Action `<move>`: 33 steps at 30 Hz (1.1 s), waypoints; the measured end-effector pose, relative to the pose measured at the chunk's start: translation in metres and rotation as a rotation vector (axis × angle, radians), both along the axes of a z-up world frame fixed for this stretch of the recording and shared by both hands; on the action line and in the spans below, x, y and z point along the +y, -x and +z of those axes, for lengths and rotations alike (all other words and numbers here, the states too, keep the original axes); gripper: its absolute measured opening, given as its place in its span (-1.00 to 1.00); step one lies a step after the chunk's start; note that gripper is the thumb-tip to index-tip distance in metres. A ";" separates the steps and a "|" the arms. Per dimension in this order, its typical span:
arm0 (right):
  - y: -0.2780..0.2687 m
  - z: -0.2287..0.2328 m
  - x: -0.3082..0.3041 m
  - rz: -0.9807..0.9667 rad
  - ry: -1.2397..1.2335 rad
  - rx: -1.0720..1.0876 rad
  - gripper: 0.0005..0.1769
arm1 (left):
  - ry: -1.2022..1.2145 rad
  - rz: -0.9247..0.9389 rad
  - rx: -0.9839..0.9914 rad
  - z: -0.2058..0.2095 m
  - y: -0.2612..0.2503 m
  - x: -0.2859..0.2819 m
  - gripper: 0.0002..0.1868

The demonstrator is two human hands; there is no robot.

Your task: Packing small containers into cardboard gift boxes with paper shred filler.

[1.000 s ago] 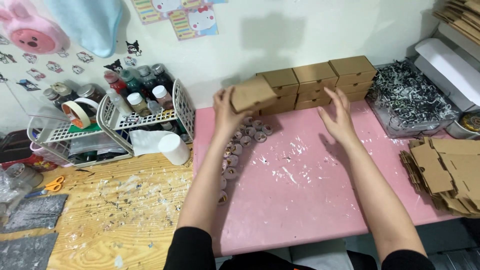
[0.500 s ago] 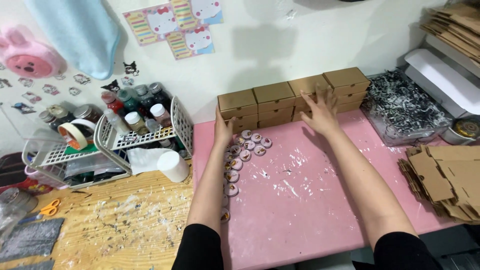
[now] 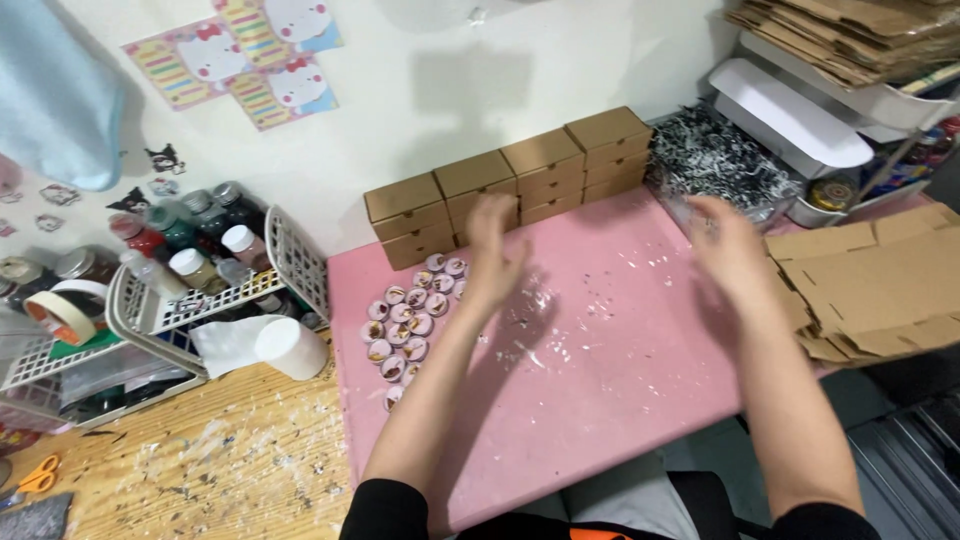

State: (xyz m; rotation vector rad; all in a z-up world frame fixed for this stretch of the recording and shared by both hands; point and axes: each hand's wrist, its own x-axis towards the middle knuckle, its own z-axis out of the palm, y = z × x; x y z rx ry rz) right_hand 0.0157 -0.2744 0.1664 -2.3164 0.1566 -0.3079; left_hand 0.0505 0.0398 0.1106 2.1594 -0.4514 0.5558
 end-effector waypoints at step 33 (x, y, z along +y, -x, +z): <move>0.058 -0.096 -0.068 -0.235 0.102 -0.820 -0.78 | -0.384 -0.486 0.007 -0.137 0.034 -0.265 -0.30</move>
